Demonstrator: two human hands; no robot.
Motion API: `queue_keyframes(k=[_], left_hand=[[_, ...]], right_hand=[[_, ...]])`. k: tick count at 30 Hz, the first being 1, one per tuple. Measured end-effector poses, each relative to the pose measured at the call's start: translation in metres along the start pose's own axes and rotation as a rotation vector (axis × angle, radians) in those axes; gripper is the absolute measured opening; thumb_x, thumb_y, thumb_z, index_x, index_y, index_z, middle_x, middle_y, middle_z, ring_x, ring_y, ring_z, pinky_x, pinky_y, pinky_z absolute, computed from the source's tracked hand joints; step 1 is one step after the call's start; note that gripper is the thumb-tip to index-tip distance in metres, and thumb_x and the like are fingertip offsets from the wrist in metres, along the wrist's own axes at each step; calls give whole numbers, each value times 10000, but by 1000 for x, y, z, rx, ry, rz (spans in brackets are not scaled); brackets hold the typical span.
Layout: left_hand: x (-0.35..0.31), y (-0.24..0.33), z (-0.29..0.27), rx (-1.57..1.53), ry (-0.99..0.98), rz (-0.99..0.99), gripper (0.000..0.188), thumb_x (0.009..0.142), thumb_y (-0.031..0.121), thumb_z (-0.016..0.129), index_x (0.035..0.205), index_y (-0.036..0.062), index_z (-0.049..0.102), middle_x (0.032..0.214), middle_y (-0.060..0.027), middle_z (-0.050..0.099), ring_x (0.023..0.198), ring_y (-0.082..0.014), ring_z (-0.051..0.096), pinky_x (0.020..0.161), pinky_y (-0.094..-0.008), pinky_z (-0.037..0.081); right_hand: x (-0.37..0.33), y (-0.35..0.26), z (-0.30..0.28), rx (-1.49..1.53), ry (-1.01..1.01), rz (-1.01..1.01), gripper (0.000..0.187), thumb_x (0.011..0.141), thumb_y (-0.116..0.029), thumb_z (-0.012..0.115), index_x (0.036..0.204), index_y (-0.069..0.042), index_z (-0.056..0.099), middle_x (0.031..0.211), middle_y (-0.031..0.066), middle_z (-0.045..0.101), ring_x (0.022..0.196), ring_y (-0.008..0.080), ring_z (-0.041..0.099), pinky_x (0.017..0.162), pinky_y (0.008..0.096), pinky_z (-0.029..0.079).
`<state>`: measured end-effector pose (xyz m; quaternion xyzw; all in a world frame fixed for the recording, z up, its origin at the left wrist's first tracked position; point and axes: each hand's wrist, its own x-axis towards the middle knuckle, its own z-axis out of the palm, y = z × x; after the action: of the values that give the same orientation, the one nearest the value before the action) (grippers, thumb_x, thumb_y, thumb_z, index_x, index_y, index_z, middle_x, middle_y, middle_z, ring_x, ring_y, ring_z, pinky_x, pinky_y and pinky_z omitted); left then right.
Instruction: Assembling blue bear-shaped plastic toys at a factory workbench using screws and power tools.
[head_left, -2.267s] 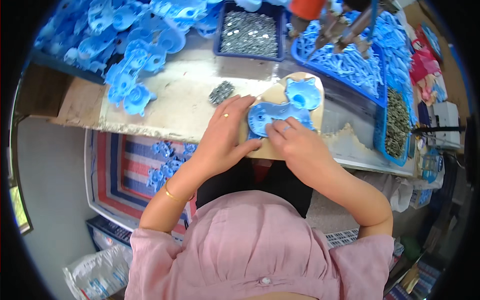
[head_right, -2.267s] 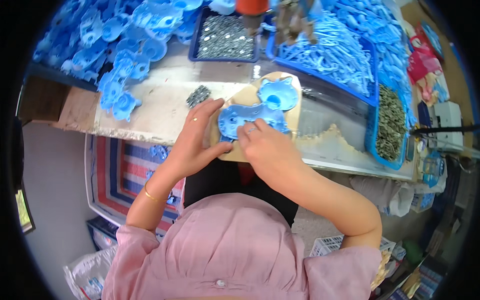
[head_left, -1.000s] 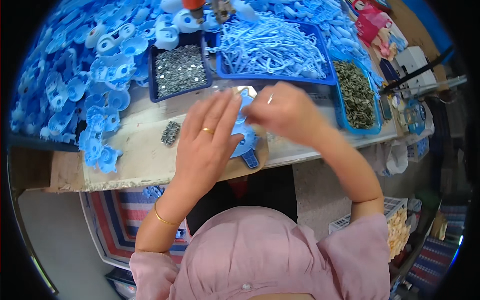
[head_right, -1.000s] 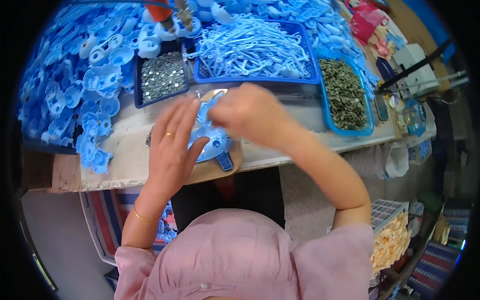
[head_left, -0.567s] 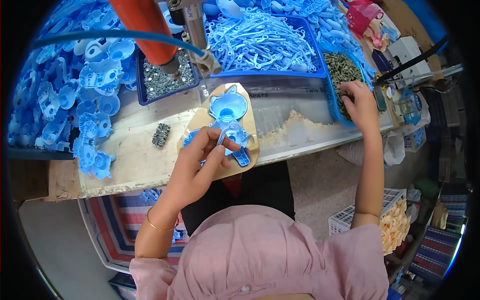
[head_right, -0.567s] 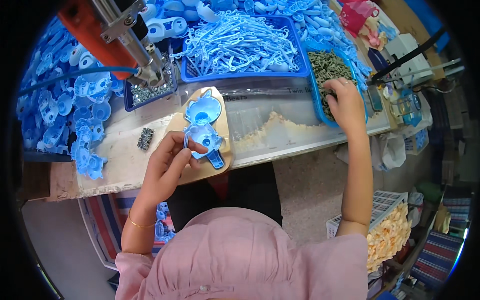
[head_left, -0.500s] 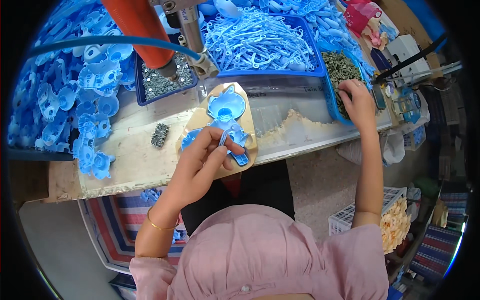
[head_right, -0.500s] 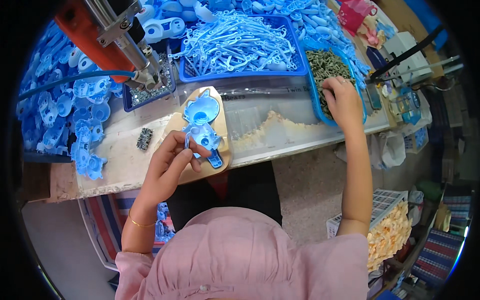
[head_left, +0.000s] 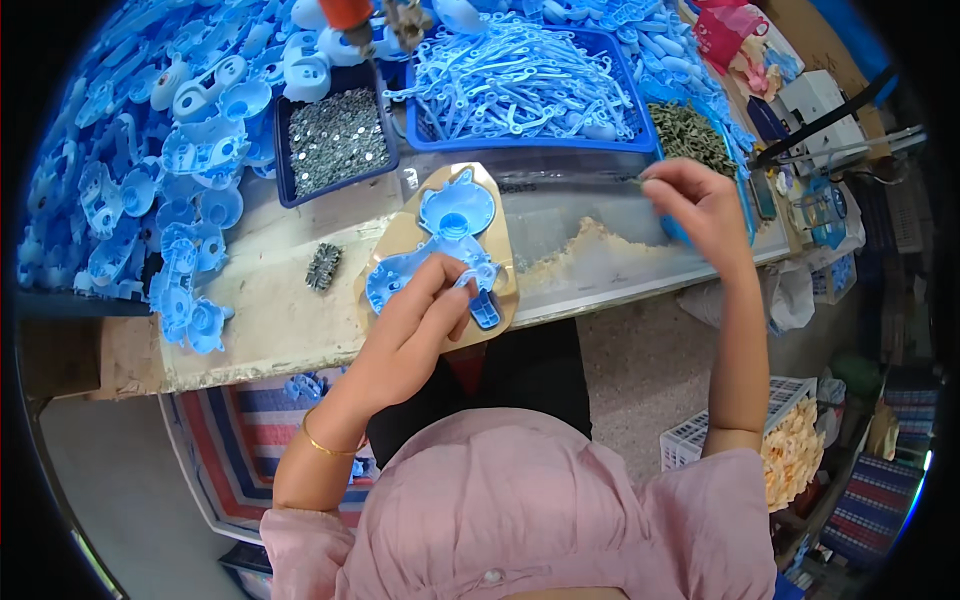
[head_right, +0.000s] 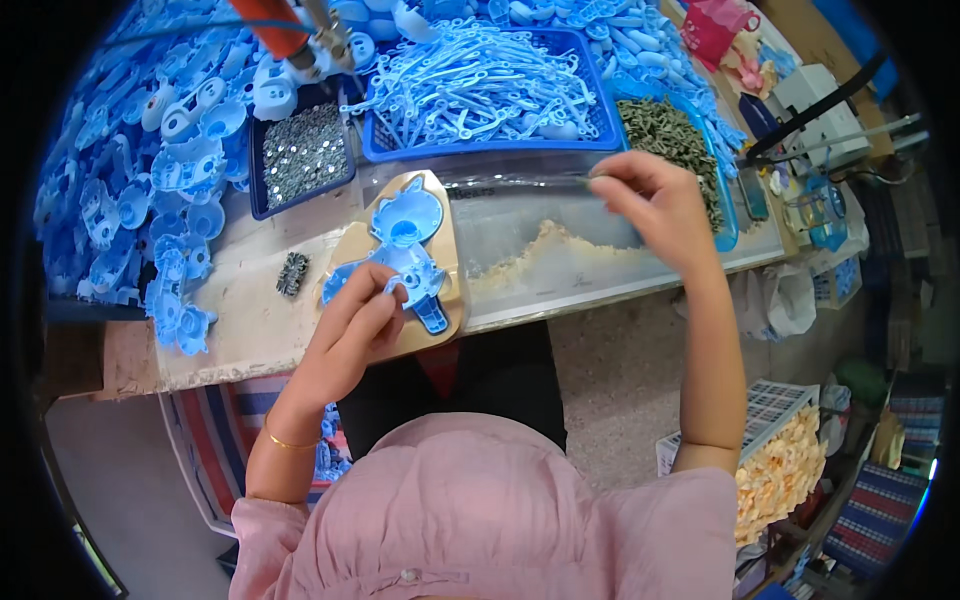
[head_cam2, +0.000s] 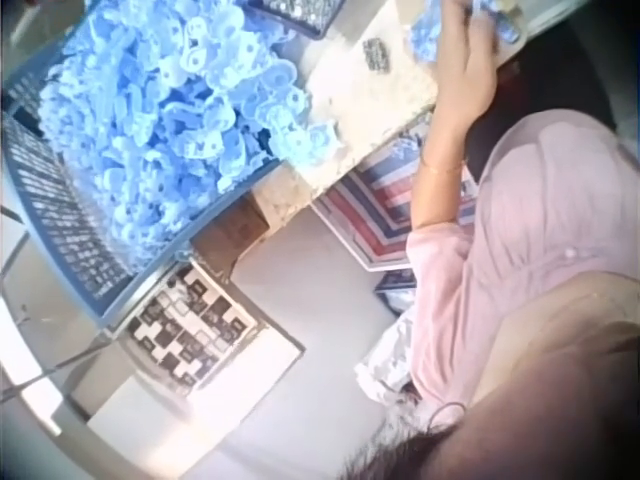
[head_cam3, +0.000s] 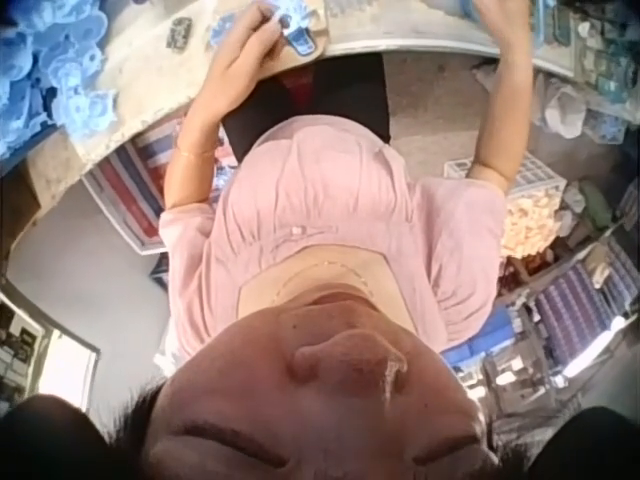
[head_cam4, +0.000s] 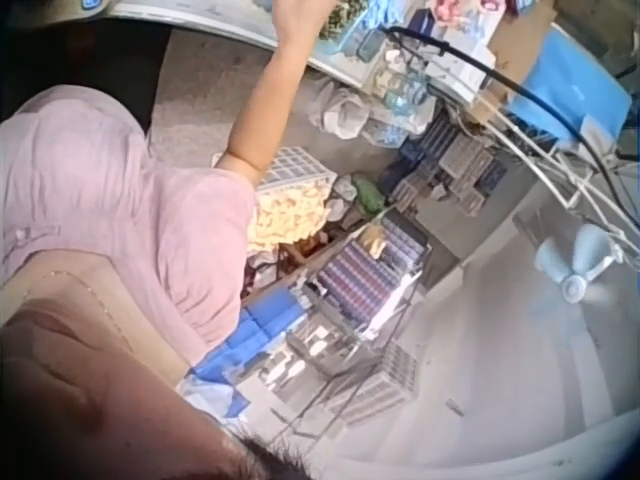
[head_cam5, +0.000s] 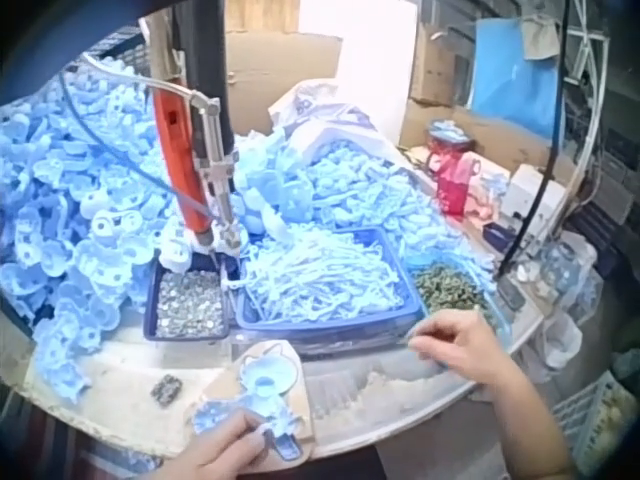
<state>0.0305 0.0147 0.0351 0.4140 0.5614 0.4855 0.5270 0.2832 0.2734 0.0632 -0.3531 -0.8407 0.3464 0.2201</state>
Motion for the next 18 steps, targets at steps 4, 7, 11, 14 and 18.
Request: queue_keyframes(k=[4,7,11,14,18], left_hand=[[2,0,6,279,125,54,182,1058,239,545,1093,61,567,755,-83,649,671,-171,630,635,-305,462],[3,1,5,257,89,130,167,1053,215,549,1095,55,569,774,-94,665,713,-191,668,655,-319,487],[2,-1,4,179,131,77,195,1033,230,584,1096,54,528,811,-126,691,704,-231,677,649,-343,498],[2,-3,1,252,119,51,243,1008,251,617,1091,53,502,841,-148,702,723,-299,695,647,-375,503],[6,-9,8,336,135,138,272,987,263,644,1083,53,500,870,-165,706,769,-366,698,658,-419,512]], right_hand=[[-2,-53,49,289,-285,-1,167,891,-38,749,1048,-1,707,870,5,693,764,66,633,671,229,508],[-3,-77,76,574,-444,162,122,883,-15,749,1000,0,718,868,20,709,771,70,654,674,234,523],[2,-84,92,572,-582,143,151,930,-69,716,1056,12,731,894,32,714,784,77,663,710,230,535],[0,-83,101,588,-622,173,173,945,-94,704,1078,13,732,901,36,717,781,80,663,703,233,530],[-8,-82,101,531,-579,180,170,952,-96,695,1069,23,728,906,39,719,772,88,660,704,244,532]])
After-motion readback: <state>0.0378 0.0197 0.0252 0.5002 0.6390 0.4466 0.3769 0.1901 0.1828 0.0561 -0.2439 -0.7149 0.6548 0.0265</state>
